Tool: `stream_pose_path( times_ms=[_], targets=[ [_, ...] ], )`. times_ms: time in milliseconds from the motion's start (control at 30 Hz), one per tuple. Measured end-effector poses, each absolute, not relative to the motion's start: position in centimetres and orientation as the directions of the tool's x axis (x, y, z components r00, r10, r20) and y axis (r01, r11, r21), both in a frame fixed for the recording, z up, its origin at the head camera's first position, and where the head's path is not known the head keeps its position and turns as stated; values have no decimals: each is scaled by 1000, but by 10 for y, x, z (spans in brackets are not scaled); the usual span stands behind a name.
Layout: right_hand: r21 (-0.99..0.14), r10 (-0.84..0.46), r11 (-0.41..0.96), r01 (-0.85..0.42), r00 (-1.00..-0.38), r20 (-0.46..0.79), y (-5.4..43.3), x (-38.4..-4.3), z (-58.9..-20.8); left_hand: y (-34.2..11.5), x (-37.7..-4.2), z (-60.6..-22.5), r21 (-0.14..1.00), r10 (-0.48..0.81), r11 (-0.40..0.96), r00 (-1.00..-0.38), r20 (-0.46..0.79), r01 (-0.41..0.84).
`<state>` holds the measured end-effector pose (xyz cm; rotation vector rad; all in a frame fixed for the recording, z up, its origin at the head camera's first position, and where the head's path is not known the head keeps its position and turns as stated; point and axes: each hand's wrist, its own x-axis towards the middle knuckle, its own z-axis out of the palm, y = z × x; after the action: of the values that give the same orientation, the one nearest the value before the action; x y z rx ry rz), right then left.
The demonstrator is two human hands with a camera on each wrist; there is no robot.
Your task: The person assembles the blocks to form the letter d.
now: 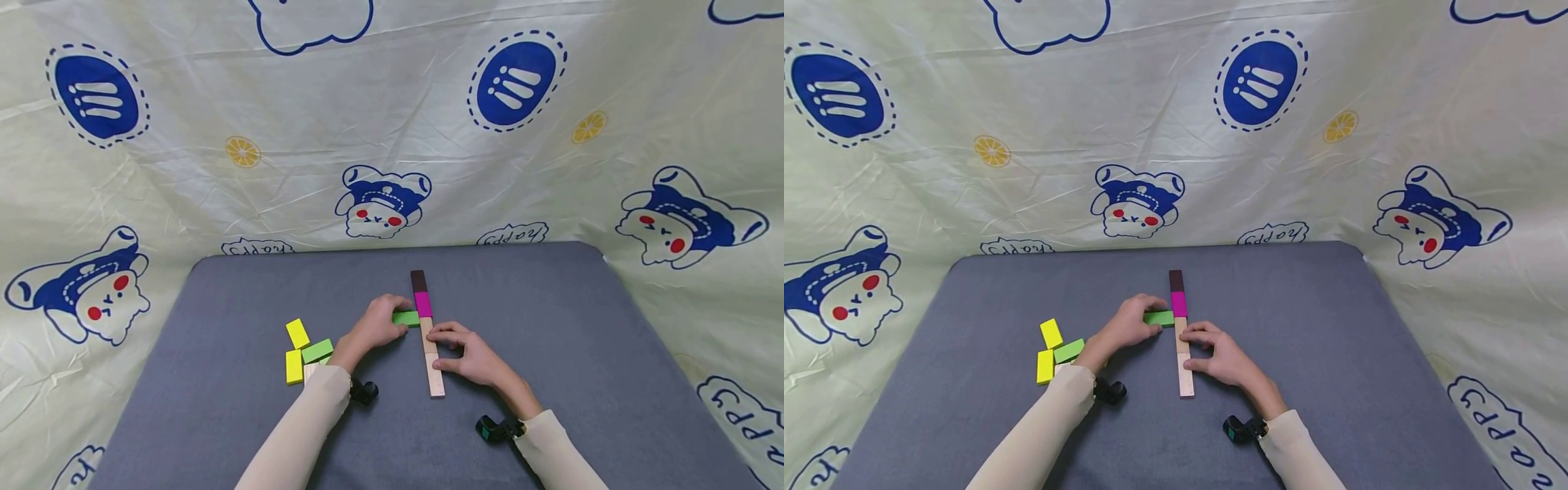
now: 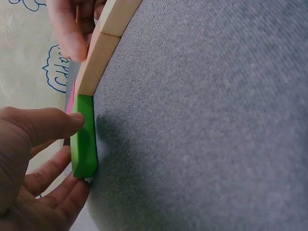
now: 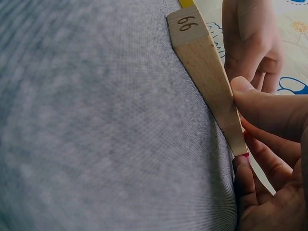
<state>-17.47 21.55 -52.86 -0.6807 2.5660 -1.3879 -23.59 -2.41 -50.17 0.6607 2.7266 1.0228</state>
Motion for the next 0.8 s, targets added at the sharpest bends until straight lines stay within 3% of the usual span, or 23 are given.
stream_pose_path(
  times_ms=[400,800],
  targets=[
    [-803,-450,510,-308,-891,56,216,-175,-529,-47,-206,-490,679,372,675,-928,24,288],
    [-806,-446,502,-314,-892,70,215,-174,-528,-110,-172,-493,708,231,670,-969,89,225]
  ],
)
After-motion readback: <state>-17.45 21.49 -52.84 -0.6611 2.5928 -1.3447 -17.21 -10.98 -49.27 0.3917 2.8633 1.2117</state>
